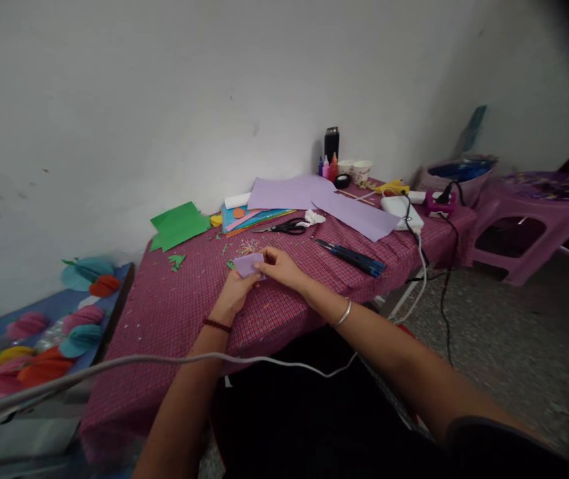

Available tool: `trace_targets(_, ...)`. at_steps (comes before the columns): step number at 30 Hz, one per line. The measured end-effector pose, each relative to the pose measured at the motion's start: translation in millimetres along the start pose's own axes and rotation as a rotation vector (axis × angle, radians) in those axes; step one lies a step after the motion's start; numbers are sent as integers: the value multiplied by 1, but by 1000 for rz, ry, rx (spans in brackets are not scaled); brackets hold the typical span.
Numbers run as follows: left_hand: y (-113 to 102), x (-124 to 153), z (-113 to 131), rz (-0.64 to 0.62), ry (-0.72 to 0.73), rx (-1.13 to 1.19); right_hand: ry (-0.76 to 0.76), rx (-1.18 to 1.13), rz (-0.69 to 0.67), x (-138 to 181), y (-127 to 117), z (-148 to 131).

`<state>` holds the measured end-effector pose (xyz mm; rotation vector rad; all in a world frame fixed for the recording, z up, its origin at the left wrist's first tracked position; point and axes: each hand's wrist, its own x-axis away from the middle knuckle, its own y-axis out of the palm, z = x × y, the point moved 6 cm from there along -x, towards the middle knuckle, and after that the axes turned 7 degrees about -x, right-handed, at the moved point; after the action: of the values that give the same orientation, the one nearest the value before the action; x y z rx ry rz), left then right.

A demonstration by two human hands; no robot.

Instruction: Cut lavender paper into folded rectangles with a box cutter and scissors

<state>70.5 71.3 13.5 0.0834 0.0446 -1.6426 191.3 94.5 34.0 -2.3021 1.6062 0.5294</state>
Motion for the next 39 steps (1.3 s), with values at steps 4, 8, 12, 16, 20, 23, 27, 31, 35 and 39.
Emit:
trace_targets(4, 1, -2, 0, 15, 39, 46, -48, 81, 1, 1, 1, -2)
trace_targets(8, -1, -5, 1, 16, 88, 94, -49, 196, 36, 1, -2, 1)
trace_targets(12, -17, -8, 9, 152, 197, 216, -28, 295, 12, 3, 1, 6)
trace_targets(16, -20, -8, 11, 181, 199, 129, -48, 374, -104, 8, 13, 5)
trace_targets(20, -13, -6, 8, 147, 178, 36, -56, 415, -181, 13, 21, 4)
trace_targets(23, -10, -4, 9, 134, 183, -7, -50, 424, -199, 13, 23, 5)
trace_targets(27, -13, -2, 16, 129, 214, -66, -40, 401, -182, 10, 21, 5)
trace_targets(31, -16, 1, 24, 151, 220, -161, -38, 354, -167, 9, 19, 5)
trace_targets(35, -23, 3, 29, 210, 207, -162, -17, 291, -172, 7, 19, 3)
trace_targets(39, -30, 1, 26, 252, 160, -74, 31, 202, -120, 2, 12, 0)
